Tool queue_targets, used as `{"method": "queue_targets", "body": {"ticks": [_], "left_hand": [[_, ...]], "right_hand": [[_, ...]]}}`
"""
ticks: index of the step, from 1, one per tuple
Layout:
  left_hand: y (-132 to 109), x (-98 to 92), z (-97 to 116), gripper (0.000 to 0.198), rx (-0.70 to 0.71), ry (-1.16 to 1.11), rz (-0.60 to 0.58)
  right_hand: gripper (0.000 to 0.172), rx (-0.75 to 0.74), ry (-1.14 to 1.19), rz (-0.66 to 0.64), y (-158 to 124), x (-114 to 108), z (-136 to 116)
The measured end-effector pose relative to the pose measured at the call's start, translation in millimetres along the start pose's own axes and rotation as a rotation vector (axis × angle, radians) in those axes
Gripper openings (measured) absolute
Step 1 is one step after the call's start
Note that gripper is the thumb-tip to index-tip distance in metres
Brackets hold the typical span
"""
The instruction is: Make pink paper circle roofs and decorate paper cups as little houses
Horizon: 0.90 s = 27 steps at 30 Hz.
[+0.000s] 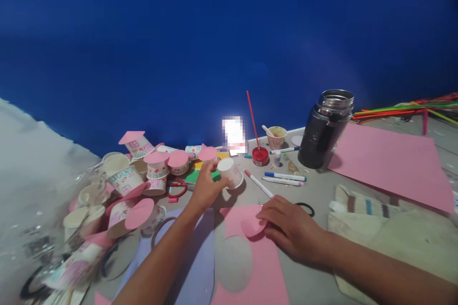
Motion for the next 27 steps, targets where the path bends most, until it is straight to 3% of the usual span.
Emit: {"method": "queue_targets", "body": {"ticks": [2, 5, 7, 14, 19, 22, 23, 25, 27], "left_hand": [[-11, 2.4, 5, 0.042, -0.046, -0.167, -0.126], [-31, 16.0, 11, 0.035, -0.205, -0.635, -0.326], [-41, 25.7, 14, 0.031, -0.279, -0.791, -0.409], [-65, 58.2, 21, 0.036, -0.375, -0.846, -0.597], [-68, 68.5, 22, 0.045, -0.419, -0.837, -0.632], [-65, 64.3, 18, 0.043, -0.433, -0.801, -0.550], [-64, 56.0, 14, 0.042, -0.433, -0.763, -0.450], [-65, 25.6, 6, 0.035, -0.388, -0.658, -0.138], [-80, 0.8, 5, 0.025, -0.327, -0.604, 0.100]], "right_hand": [[0.021, 0.062, 0.049, 0.063, 1, -8, 5], [0.003, 0.157, 0.096, 0.157, 2, -20, 15], [0.008, 0.172, 0.091, 0.205, 2, -27, 18], [0.010, 0.036, 0.068, 0.266, 5, -41, 0], [0.012, -0.037, -0.055, 0.237, 6, -42, -15], [0.015, -0.051, -0.127, 0.261, 5, -46, -19], [0.016, -0.031, -0.151, 0.279, 4, -49, -18], [0.019, 0.032, -0.213, 0.316, 3, -54, -12], [0.022, 0.079, -0.285, 0.337, 2, -57, -8]]}}
Point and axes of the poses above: each hand's wrist, its own y-axis towards the middle knuckle, its own x-axis out of the palm, z = x × y, the point moved 9 cm from there along y, towards the middle knuckle
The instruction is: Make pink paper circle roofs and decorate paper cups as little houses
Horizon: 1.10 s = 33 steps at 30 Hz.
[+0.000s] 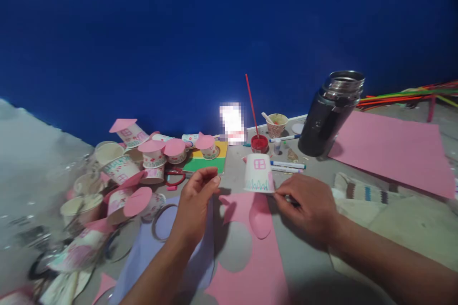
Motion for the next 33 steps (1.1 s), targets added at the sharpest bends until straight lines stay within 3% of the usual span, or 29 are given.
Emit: {"method": "queue_targets", "body": {"ticks": [2, 6, 8, 11, 14, 17, 22, 25, 28, 30, 33], "left_hand": [[-21, 2.4, -12, 0.023, -0.074, -0.072, -0.013], [-60, 37.4, -57, 0.031, -0.435, -0.468, -0.084], [-67, 49.6, -67, 0.025, -0.485, -0.614, -0.050], [-63, 53.9, -66, 0.015, -0.476, -0.663, -0.029], [-50, 36.9, -53, 0.013, -0.400, -0.605, -0.006], [-36, 4.4, -31, 0.017, -0.241, -0.509, 0.065], [-17, -25.3, -10, 0.021, -0.075, -0.466, 0.121], [-9, -26.5, -16, 0.006, -0.074, -0.519, 0.154], [-5, -22.0, -29, 0.018, -0.158, -0.576, 0.175], [-5, -20.0, -36, 0.024, -0.211, -0.595, 0.182], [-7, -22.0, -45, 0.024, -0.260, -0.600, 0.208]], "right_hand": [[0.023, -0.007, -0.052, -0.009, 0, 1, -1], [0.023, -0.116, -0.099, -0.028, -3, 6, -20], [0.025, -0.193, -0.099, -0.008, -6, 5, -35], [0.023, -0.285, -0.091, -0.018, -8, 7, -50], [0.024, -0.206, -0.139, -0.138, -1, 11, -34], [0.026, 0.060, -0.313, -0.332, 13, 13, 16], [0.023, 0.225, -0.398, -0.511, 30, 2, 70], [0.021, 0.233, -0.353, -0.626, 26, 11, 67], [0.015, 0.164, -0.240, -0.719, 20, 29, 43], [0.017, 0.162, -0.219, -0.718, 21, 33, 37], [0.022, 0.271, -0.281, -0.638, 30, 21, 59]]}}
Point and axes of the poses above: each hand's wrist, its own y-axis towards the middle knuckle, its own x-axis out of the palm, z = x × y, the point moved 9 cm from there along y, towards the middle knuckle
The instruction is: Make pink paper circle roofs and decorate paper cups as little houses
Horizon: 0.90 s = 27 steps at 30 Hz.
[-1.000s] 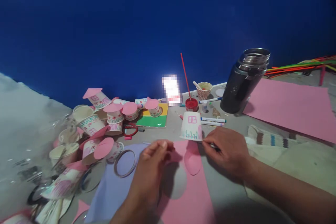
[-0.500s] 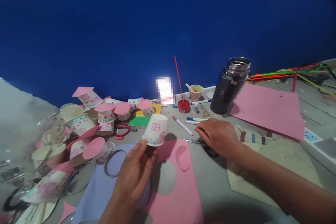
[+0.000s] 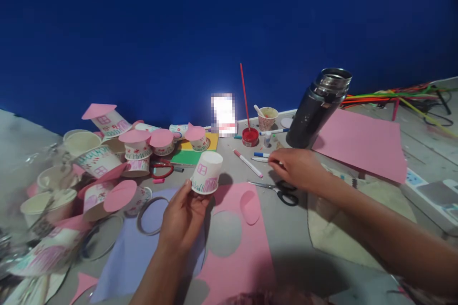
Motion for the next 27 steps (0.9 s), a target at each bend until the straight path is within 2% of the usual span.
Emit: {"method": "queue_targets", "body": {"ticks": [3, 5, 9, 11, 12, 14, 18, 20, 22, 24, 27], "left_hand": [[1, -6.8, -7, 0.021, -0.037, 0.005, 0.028], [1, -8.5, -10, 0.019, -0.035, 0.028, 0.025], [3, -8.7, -10, 0.016, 0.008, 0.104, 0.000], [4, -10.4, -10, 0.015, 0.015, 0.114, 0.001], [5, -11.7, -10, 0.015, 0.017, 0.112, 0.006], [6, -14.4, -10, 0.013, 0.015, 0.108, 0.021], [5, -12.4, -13, 0.010, 0.006, 0.087, 0.000], [5, -9.5, -11, 0.018, 0.037, 0.077, -0.028], [3, -7.9, -5, 0.024, 0.118, 0.113, -0.054], [-1, -7.2, 5, 0.028, 0.239, 0.206, -0.070], [-8, -6.5, 16, 0.033, 0.354, 0.318, -0.074]], "right_hand": [[0.022, 0.163, 0.025, 0.074, 9, -10, 41], [0.023, 0.229, 0.094, 0.113, 18, -8, 61], [0.042, 0.254, 0.247, 0.137, 49, 14, 74], [0.039, 0.248, 0.279, 0.158, 64, 23, 75], [0.032, 0.238, 0.284, 0.170, 70, 25, 74], [0.018, 0.203, 0.277, 0.199, 75, 22, 66], [0.017, 0.017, 0.264, 0.253, 59, 3, 25], [0.013, -0.103, 0.287, 0.232, 47, -4, -1], [0.010, -0.212, 0.321, 0.143, 39, -2, -23], [0.015, -0.317, 0.311, 0.123, 33, -4, -40], [0.029, -0.427, 0.310, 0.208, 23, -16, -53]]}}
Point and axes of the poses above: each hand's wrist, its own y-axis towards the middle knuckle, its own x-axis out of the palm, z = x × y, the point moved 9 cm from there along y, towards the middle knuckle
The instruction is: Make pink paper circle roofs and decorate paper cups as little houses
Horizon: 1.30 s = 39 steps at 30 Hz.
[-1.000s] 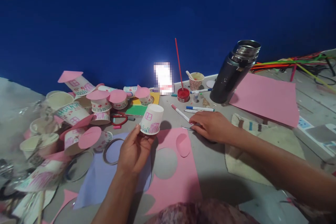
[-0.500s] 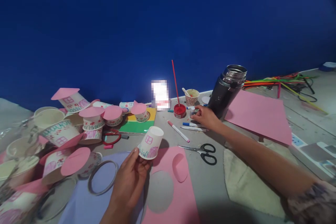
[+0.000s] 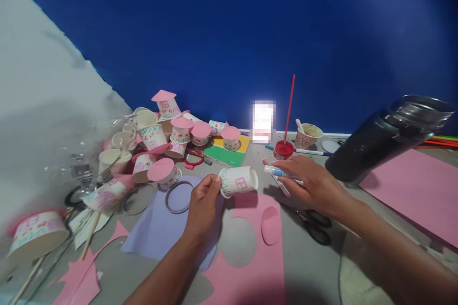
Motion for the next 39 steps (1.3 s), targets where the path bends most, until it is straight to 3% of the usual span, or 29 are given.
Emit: {"method": "queue_targets", "body": {"ticks": [7, 12, 19, 29, 35, 39], "left_hand": [[-4, 5.0, -1, 0.035, -0.021, 0.016, -0.051], [-12, 6.4, 3, 0.036, 0.047, 0.163, -0.098], [-14, 11.0, 6, 0.038, 0.067, 0.078, -0.151], [-15, 26.2, -2, 0.033, -0.132, -0.291, -0.190], [-12, 20.0, -15, 0.022, -0.201, -0.422, -0.085], [-9, 15.4, -16, 0.020, -0.177, -0.409, -0.053]], "right_hand": [[0.012, -0.073, 0.163, 0.179, -8, -31, -43], [0.011, -0.177, 0.169, 0.202, -8, -27, -62], [0.009, -0.044, 0.195, 0.152, -4, -23, -51], [0.011, 0.245, 0.371, 0.094, -2, -17, -22], [0.010, 0.204, 0.336, 0.095, -5, -12, -27], [0.009, 0.028, 0.244, 0.133, -8, -9, -43]]}}
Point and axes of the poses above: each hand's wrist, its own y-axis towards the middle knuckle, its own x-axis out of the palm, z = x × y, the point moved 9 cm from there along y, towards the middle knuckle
